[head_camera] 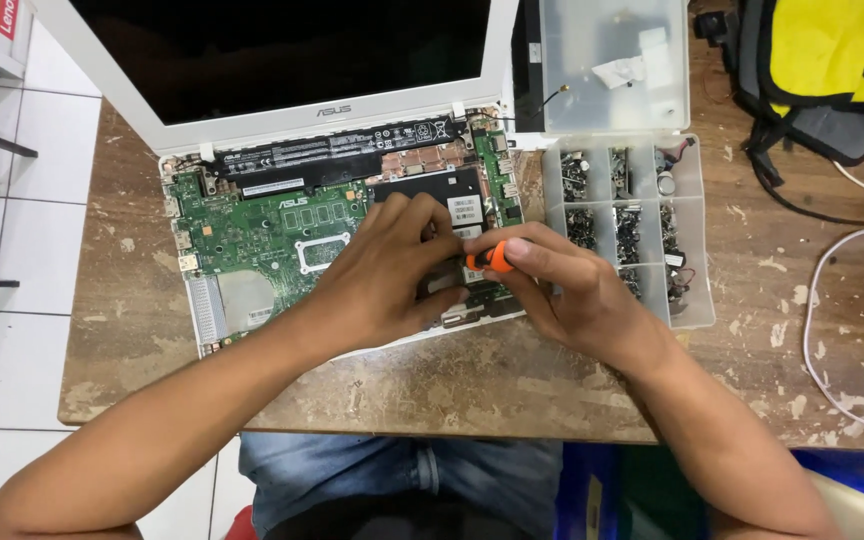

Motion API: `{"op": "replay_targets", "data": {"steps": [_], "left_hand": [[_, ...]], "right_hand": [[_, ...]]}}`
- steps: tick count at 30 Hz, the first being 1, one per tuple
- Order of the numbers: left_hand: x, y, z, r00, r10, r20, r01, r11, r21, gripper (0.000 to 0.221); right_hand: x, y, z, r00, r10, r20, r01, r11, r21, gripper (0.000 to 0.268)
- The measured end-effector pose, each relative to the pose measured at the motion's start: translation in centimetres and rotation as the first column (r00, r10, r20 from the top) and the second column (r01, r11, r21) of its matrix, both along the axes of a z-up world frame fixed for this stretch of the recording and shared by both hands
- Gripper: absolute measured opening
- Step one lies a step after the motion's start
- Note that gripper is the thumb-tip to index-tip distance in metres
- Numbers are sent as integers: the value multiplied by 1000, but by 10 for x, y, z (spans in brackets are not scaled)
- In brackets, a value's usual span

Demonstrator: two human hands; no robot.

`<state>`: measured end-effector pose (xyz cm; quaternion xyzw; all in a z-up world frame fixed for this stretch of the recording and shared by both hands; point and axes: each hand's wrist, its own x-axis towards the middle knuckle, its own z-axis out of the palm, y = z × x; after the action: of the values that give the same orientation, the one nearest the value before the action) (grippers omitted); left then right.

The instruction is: A person uses a screwdriver to work on the internal components of a laptop motherboard and searches for specific screws in a parts organizer.

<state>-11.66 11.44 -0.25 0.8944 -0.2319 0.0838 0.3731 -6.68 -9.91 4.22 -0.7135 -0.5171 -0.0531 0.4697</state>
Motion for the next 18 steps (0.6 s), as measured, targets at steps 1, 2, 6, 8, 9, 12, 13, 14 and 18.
{"op": "replay_targets", "data": {"steps": [1, 2, 6, 8, 9, 12, 13, 14, 18], "left_hand": [[0, -1, 1, 1000, -1, 0, 1, 1000, -1, 28], [0, -1, 1, 1000, 3, 13, -2, 1000, -7, 27], [-2, -3, 7, 1000, 12, -15, -12, 1000, -2, 23], [-2, -3, 4, 1000, 21, -19, -22, 1000, -4, 25], [-1, -4, 2, 999, 25, -26, -25, 1000, -10, 26], [-1, -4, -2, 999, 26, -38, -26, 1000, -5, 27], [0, -5, -1, 999, 27, -39, -27, 1000, -5, 27], [0, -5, 0, 999, 32, -44, -33, 999, -6, 28], [2, -5, 6, 999, 26, -24, -26, 1000, -8, 29]], "right_hand": [[1, -2, -3, 1000, -1, 0, 1, 1000, -1, 58], [2, -3, -7, 999, -20, 25, 20, 1000, 5, 58], [5, -4, -18, 995, -87, 54, 86, 996, 22, 59], [5, -3, -10, 998, -40, 55, 40, 999, 8, 59], [4, -3, -7, 999, 2, 52, -1, 1000, -9, 59], [3, -2, 5, 998, 64, -16, -65, 998, -27, 60], [4, -3, -1, 998, 66, -17, -66, 997, -27, 60], [6, -4, -7, 998, 63, 16, -62, 998, -33, 60], [12, -10, -45, 986, -38, 162, 40, 999, -13, 58]]}}
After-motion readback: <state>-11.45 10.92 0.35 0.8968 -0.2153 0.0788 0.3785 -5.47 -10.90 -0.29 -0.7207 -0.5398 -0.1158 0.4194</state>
